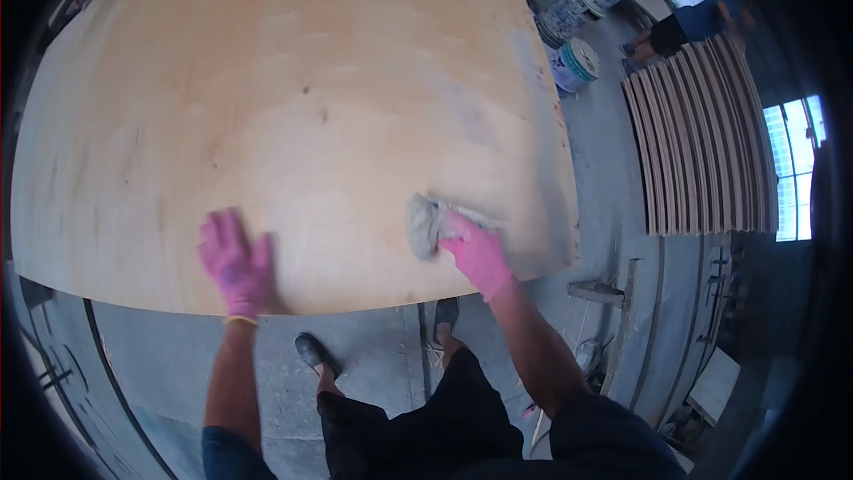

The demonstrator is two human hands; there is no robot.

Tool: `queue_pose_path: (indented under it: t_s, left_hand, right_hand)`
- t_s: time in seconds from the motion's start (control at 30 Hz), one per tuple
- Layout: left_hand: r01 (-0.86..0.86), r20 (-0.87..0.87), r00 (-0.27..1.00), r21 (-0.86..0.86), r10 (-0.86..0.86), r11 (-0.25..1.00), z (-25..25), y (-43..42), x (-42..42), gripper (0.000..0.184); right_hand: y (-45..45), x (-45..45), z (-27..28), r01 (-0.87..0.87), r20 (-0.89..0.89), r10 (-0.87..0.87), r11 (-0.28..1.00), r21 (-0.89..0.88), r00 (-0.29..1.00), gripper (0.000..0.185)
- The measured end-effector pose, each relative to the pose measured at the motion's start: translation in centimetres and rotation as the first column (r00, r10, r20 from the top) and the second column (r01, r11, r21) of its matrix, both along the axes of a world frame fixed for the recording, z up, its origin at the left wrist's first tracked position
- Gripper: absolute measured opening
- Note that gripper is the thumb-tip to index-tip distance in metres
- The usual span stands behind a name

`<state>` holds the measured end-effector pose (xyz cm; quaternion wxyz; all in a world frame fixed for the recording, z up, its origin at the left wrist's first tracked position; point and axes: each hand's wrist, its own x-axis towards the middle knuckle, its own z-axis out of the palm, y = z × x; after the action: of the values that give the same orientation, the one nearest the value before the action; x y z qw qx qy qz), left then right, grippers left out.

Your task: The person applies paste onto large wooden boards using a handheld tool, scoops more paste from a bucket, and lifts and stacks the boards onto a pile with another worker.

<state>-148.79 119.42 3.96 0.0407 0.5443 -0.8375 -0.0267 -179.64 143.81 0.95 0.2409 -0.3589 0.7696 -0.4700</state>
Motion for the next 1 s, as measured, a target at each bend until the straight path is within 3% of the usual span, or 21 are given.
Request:
queue_pose_path:
  t_s: [0.03,0.13,0.23,0.27,0.3,0.37,0.47,0.53,0.57,0.6,0.63,0.67,0.7,0.73,0.77,0.8,0.83,0.9,0.93,0.97,1.0]
  left_hand:
    - [-0.154,-0.013,0.988,-0.008,0.154,0.988,-0.9,-2.5,4.2,0.074]
    - [-0.240,0.019,0.970,-0.019,0.240,0.971,-2.0,-4.6,9.5,0.073]
    - [-0.162,-0.003,0.987,-0.078,0.162,0.984,-0.7,-4.7,9.9,0.072]
    - [-0.147,-0.098,0.986,-0.117,0.136,0.982,-0.6,-4.1,10.4,0.072]
    - [-0.153,-0.119,0.983,-0.121,0.139,0.981,-1.2,-4.4,10.7,0.073]
    - [-0.195,-0.124,0.972,0.036,0.198,0.980,-1.4,-4.9,10.8,0.078]
    - [-0.188,-0.142,0.968,0.139,0.208,0.972,0.7,-5.0,10.7,0.083]
    - [0.002,-0.078,0.997,-0.282,-0.025,0.959,4.9,-6.6,11.2,0.066]
    - [0.105,-0.005,0.993,-0.469,-0.122,0.877,6.0,-7.7,11.4,0.059]
    - [0.121,-0.051,0.989,-0.292,-0.142,0.949,4.8,-9.9,11.9,0.067]
    - [0.141,-0.094,0.984,-0.092,-0.150,0.986,1.6,-13.2,13.2,0.076]
    - [0.157,-0.123,0.982,0.131,-0.141,0.979,-1.2,-15.9,15.1,0.086]
    - [0.002,-0.121,0.993,0.064,0.006,0.998,-2.6,-19.8,16.3,0.086]
    - [-0.151,-0.113,0.982,-0.002,0.150,0.989,-2.9,-23.6,17.4,0.086]
    - [-0.228,-0.066,0.971,0.036,0.230,0.973,-2.3,-26.6,18.9,0.085]
    - [-0.301,-0.037,0.952,0.055,0.304,0.952,-2.1,-29.3,19.3,0.084]
    - [-0.313,-0.026,0.949,0.050,0.314,0.949,-1.8,-30.6,18.6,0.084]
    - [-0.337,0.012,0.941,0.053,0.337,0.940,-0.8,-30.5,18.5,0.084]
    - [-0.337,0.023,0.941,0.064,0.336,0.939,-0.9,-30.3,19.0,0.084]
    - [-0.330,0.026,0.944,0.067,0.329,0.942,-1.0,-30.6,19.0,0.084]
    - [-0.314,0.025,0.949,0.068,0.313,0.947,-1.0,-31.2,18.8,0.084]
  right_hand:
    - [-1.9,0.2,-0.4,0.023,0.308,0.000,0.997,-0.070,0.951,0.042]
    - [-8.3,-0.2,3.0,0.185,-0.026,-0.193,0.877,0.443,0.981,0.045]
    - [-10.9,3.0,6.5,0.034,-0.238,0.159,0.763,0.645,0.958,0.046]
    - [-9.7,4.5,5.7,0.003,-0.322,0.252,0.784,0.621,0.913,0.041]
    - [-7.8,6.8,4.9,-0.014,-0.446,0.248,0.885,0.466,0.860,0.037]
    - [-5.5,11.2,2.5,0.017,-0.562,0.082,0.986,0.168,0.823,0.030]
    - [-7.0,16.2,5.2,0.184,-0.419,0.003,0.896,0.404,0.908,0.025]
    - [-8.4,15.5,2.7,0.156,0.129,-0.206,0.935,0.317,0.970,0.033]
    - [-9.6,15.1,1.9,0.154,0.410,-0.260,0.950,0.273,0.874,0.037]
    - [-13.2,15.2,3.4,0.253,0.478,-0.408,0.899,0.356,0.778,0.043]
    - [-15.9,14.7,3.2,0.235,0.459,-0.401,0.896,0.377,0.793,0.043]
    - [-18.5,13.0,2.2,0.082,0.243,-0.188,0.918,0.389,0.952,0.044]
    - [-21.6,10.8,1.0,-0.055,-0.156,0.154,0.860,0.507,0.976,0.045]
    - [-25.1,9.0,0.7,-0.082,-0.338,0.323,0.819,0.568,0.884,0.046]
    - [-28.9,7.0,1.6,-0.092,-0.349,0.319,0.839,0.536,0.881,0.047]
    - [-32.7,6.0,3.6,-0.154,-0.176,0.197,0.960,0.232,0.965,0.055]
    - [-36.5,4.0,4.0,-0.135,-0.066,0.157,0.957,0.258,0.985,0.054]
    - [-42.7,1.3,2.4,-0.141,-0.231,0.157,0.986,0.084,0.960,0.052]
    - [-45.4,1.4,2.1,-0.021,0.159,0.018,1.000,0.014,0.987,0.052]
    - [-48.2,1.6,1.9,0.134,0.523,-0.112,0.991,-0.005,0.845,0.053]
    - [-50.5,1.3,1.8,0.296,0.804,-0.205,0.954,0.038,0.558,0.055]
